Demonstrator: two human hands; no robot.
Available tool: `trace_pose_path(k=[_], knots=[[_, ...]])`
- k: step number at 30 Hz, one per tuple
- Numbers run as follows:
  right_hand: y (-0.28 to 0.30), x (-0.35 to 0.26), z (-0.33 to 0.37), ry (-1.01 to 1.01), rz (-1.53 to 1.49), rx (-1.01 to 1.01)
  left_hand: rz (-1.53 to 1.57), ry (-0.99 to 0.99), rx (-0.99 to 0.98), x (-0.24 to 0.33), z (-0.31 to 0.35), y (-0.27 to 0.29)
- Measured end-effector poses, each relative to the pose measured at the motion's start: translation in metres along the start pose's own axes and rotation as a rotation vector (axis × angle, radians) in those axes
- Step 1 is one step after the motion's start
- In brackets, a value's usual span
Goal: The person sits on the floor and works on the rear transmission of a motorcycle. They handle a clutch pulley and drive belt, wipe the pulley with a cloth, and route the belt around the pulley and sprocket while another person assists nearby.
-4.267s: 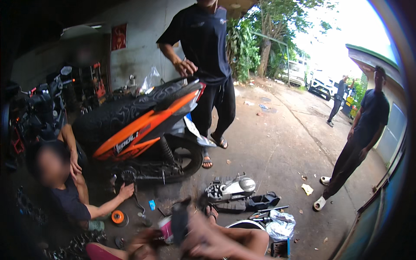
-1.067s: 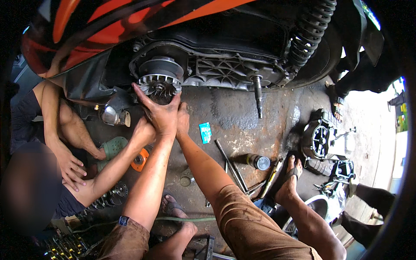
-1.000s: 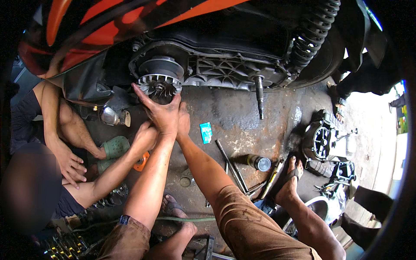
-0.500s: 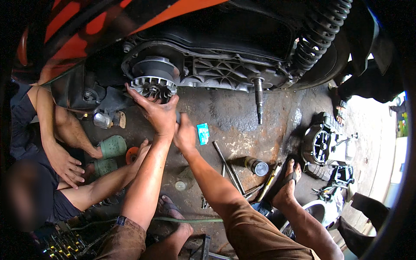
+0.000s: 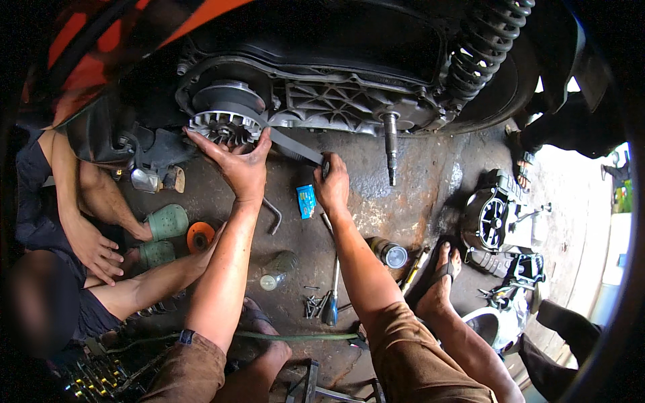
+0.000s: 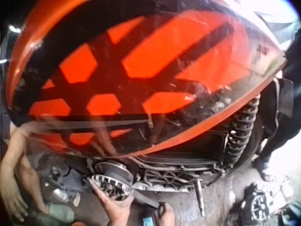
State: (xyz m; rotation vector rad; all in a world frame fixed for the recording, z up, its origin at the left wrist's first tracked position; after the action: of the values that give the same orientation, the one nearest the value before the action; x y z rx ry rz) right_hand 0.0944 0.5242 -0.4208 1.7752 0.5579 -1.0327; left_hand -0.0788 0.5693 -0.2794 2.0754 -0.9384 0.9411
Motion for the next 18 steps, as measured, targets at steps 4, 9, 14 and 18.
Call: trace_pose_path(k=[4, 9, 14, 18], knots=[[-0.006, 0.006, -0.012, -0.084, 0.051, -0.004, 0.096, 0.21, 0.094, -0.002, 0.013, -0.005], [0.01, 0.01, -0.011, -0.234, 0.071, 0.089, 0.227, 0.237, 0.115, 0.016, 0.028, -0.021], [0.024, 0.019, -0.004, -0.325, -0.107, 0.234, 0.135, 0.465, 0.011, 0.027, 0.038, -0.031], [0.033, 0.023, -0.009, -0.266, -0.146, 0.411, 0.225, 0.49, 0.032, 0.032, 0.037, -0.031]])
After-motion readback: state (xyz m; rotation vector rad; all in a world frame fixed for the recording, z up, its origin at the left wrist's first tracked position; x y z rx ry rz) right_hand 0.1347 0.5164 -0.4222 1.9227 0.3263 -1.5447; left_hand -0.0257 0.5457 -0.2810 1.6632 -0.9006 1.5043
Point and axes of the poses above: each hand's wrist, its own z-axis away from the middle knuckle, its own y-axis out of the back of the hand, x = y × z, the point moved 4 cm from there along -z, towards the middle knuckle, and after that the axes turned 1 degree about -z, right-handed, at the moved point
